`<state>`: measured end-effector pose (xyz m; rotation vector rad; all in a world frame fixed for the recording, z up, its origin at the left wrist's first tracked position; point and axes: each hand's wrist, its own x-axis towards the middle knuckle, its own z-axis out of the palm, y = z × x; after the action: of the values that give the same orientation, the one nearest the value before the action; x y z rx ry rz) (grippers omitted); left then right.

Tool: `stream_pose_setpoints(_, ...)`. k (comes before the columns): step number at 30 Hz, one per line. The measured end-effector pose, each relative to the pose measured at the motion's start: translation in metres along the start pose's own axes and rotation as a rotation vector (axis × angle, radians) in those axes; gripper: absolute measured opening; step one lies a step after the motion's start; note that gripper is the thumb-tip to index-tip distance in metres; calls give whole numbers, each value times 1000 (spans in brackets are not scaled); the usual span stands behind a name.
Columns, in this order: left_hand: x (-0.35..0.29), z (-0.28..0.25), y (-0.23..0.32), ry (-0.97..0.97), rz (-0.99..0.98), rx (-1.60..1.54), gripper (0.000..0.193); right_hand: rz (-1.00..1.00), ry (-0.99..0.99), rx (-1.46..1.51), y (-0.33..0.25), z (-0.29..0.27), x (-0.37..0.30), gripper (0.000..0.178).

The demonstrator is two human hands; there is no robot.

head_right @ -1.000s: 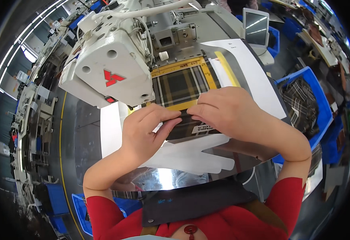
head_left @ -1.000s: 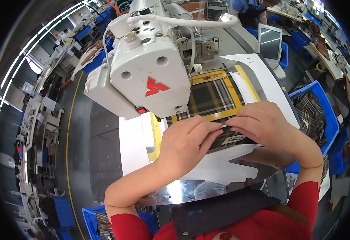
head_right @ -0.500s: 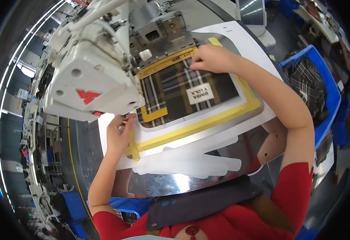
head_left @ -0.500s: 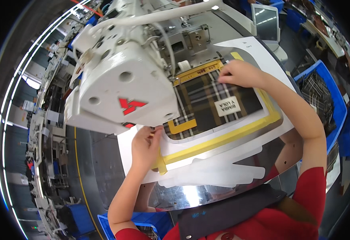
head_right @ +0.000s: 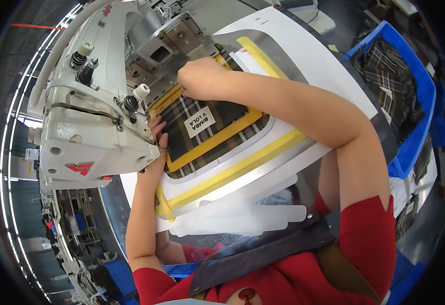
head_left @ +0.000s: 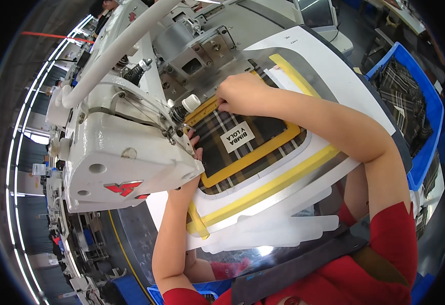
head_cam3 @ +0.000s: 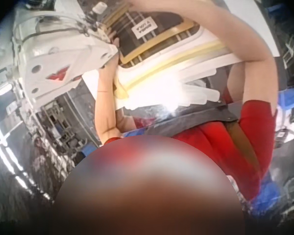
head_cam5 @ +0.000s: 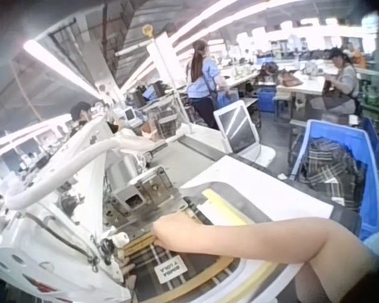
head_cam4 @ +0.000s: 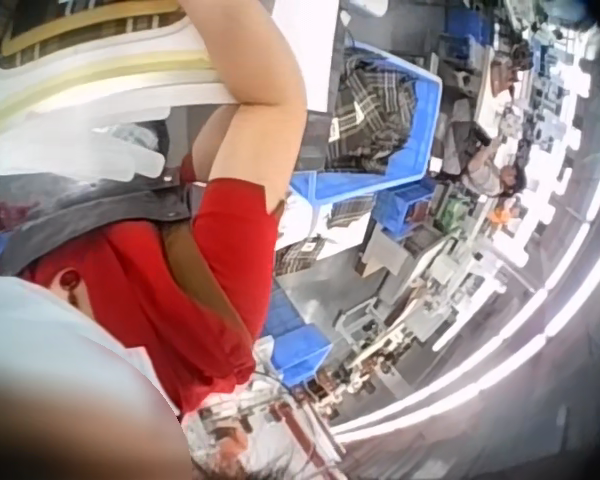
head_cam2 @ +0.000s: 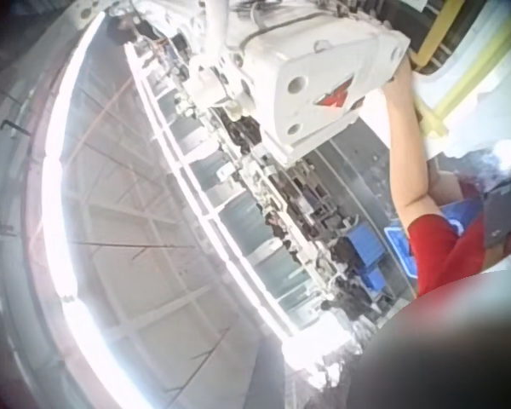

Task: Operating an industrial sewing machine to stitch leather or fabric components together.

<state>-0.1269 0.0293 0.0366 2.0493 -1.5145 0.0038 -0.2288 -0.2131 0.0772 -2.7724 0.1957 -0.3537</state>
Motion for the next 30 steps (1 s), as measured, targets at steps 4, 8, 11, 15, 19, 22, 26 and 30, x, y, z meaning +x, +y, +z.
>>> stream_pose_setpoints(4,3,1,4,70,-29,9,45,-68,90,-32,-1,11,-3,15)
stream_pose_setpoints(8,-1,-3,-6,128,120,141,32,-360,19,27,-33,12,-34,17)
stream_pose_setpoints(11,-5,1,-5,163,189,39,34,-524,-20,102,-54,23,-69,23)
stream_pose_setpoints(15,-7,4,-1,205,120,31,34,-542,-58,101,-69,27,-74,35)
stream_pose_setpoints(19,-12,3,-5,198,122,-4,34,-529,-51,78,-75,27,-74,35)
stream_pose_setpoints(22,-10,-8,1,149,92,-167,32,-524,-32,24,-74,29,-79,36)
stream_pose_setpoints(26,-13,-12,-1,109,77,-149,29,-495,-15,17,-73,25,-74,37)
stream_pose_setpoints(30,-9,-11,4,134,67,-238,30,-471,5,-2,-74,28,-77,35)
